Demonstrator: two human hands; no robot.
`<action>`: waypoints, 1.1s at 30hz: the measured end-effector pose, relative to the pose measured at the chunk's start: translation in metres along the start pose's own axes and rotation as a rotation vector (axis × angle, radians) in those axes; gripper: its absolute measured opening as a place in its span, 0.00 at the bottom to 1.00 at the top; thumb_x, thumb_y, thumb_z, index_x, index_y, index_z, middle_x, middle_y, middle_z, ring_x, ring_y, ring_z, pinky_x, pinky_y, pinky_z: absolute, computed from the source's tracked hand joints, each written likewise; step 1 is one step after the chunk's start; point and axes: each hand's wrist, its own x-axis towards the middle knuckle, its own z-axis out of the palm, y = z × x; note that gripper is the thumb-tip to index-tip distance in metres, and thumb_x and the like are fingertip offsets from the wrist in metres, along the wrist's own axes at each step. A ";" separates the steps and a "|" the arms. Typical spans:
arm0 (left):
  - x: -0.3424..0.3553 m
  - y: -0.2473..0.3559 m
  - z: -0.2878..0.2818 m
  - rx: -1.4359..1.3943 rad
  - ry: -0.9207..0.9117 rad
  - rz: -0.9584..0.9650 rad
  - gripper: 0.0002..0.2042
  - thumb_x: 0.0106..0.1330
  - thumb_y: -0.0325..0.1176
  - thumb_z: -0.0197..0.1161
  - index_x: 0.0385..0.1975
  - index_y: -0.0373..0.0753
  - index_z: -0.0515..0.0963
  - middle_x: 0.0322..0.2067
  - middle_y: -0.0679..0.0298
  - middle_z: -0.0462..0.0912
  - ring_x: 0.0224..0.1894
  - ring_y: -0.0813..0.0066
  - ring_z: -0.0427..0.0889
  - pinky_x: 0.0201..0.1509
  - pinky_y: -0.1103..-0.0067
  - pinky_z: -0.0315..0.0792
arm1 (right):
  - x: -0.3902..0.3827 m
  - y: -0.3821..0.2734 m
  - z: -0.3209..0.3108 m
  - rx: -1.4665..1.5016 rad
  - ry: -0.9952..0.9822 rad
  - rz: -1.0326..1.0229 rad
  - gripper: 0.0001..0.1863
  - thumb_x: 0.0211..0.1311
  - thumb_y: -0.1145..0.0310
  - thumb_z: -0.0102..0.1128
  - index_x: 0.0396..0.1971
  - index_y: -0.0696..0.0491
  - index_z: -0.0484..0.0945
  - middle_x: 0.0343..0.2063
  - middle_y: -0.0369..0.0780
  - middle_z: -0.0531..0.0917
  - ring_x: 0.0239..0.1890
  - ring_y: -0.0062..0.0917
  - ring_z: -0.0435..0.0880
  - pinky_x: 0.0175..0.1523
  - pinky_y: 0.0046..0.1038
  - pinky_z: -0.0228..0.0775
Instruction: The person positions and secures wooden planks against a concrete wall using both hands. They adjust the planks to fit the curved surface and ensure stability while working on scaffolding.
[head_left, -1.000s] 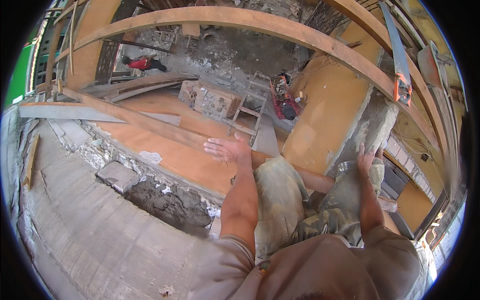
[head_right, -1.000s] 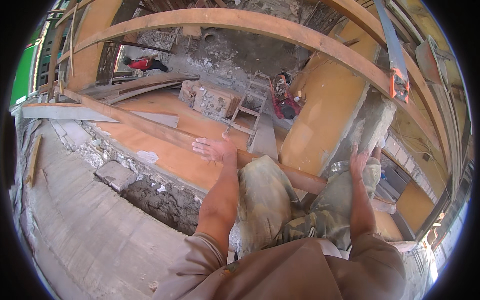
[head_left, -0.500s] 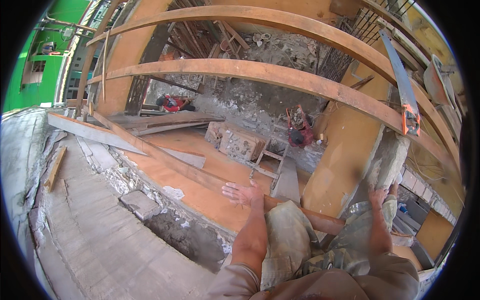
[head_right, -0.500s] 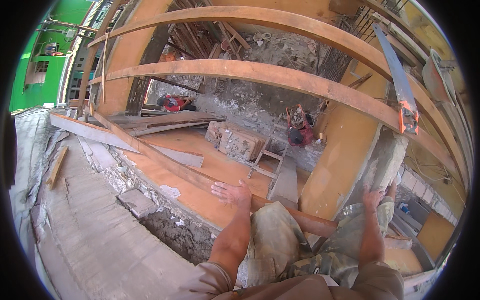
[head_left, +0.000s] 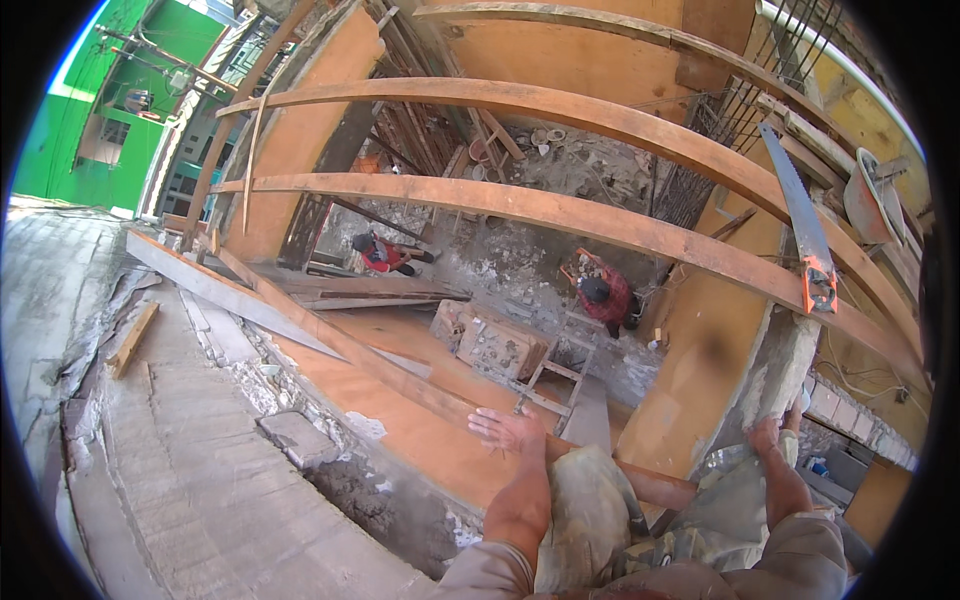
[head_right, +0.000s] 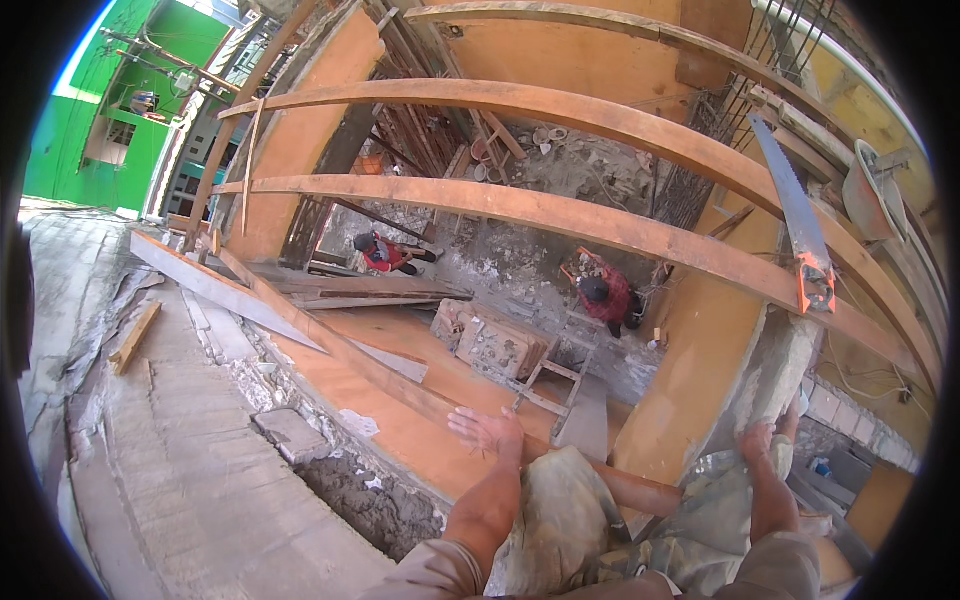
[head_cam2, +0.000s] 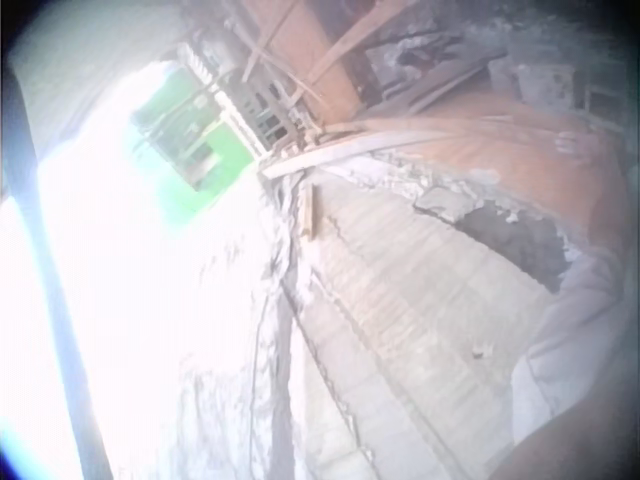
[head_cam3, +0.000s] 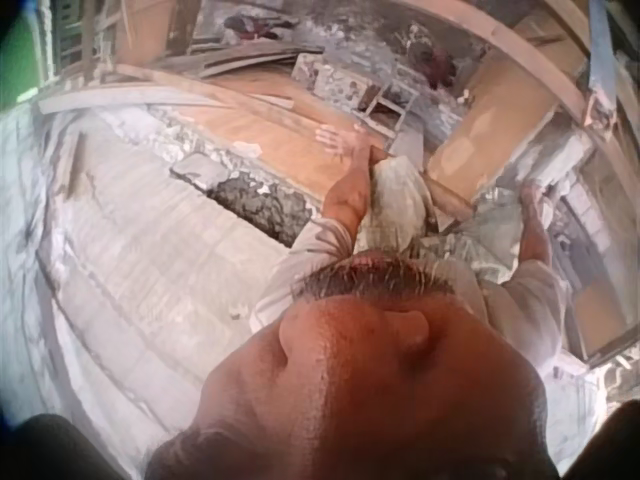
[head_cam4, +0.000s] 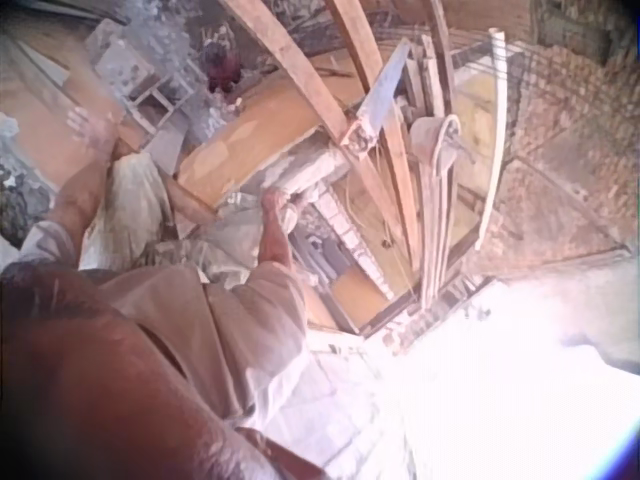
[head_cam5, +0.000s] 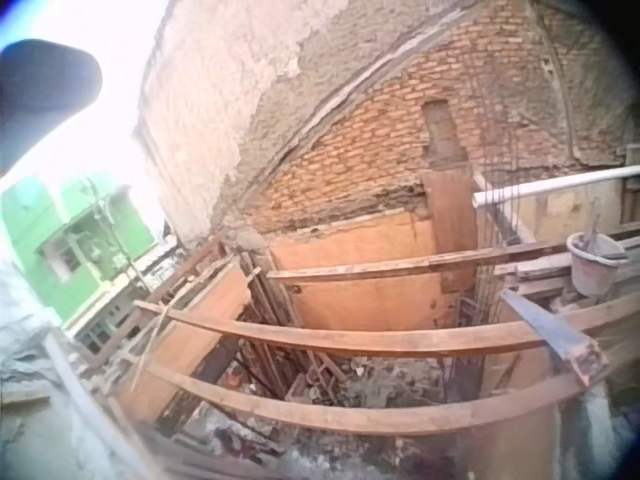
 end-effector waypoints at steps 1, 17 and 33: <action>0.002 0.000 0.004 0.000 -0.001 0.001 0.56 0.55 0.51 0.69 0.75 0.32 0.37 0.76 0.43 0.34 0.78 0.48 0.33 0.75 0.47 0.43 | 0.007 0.015 0.009 -0.080 -0.028 -0.060 0.41 0.53 0.48 0.71 0.52 0.71 0.74 0.54 0.63 0.75 0.59 0.55 0.74 0.63 0.40 0.69; -0.003 0.002 0.007 0.037 -0.024 -0.023 0.53 0.59 0.50 0.67 0.75 0.34 0.37 0.77 0.48 0.32 0.79 0.51 0.31 0.76 0.49 0.44 | -0.043 -0.017 -0.071 0.292 -0.219 -0.066 0.48 0.51 0.38 0.68 0.52 0.73 0.73 0.57 0.64 0.73 0.63 0.51 0.73 0.65 0.42 0.66; 0.002 0.001 0.002 0.034 -0.050 -0.037 0.55 0.57 0.50 0.68 0.75 0.34 0.36 0.77 0.47 0.33 0.79 0.50 0.33 0.75 0.49 0.45 | -0.063 -0.034 -0.084 0.265 -0.178 0.053 0.59 0.49 0.35 0.69 0.62 0.76 0.62 0.64 0.67 0.65 0.70 0.52 0.63 0.73 0.38 0.57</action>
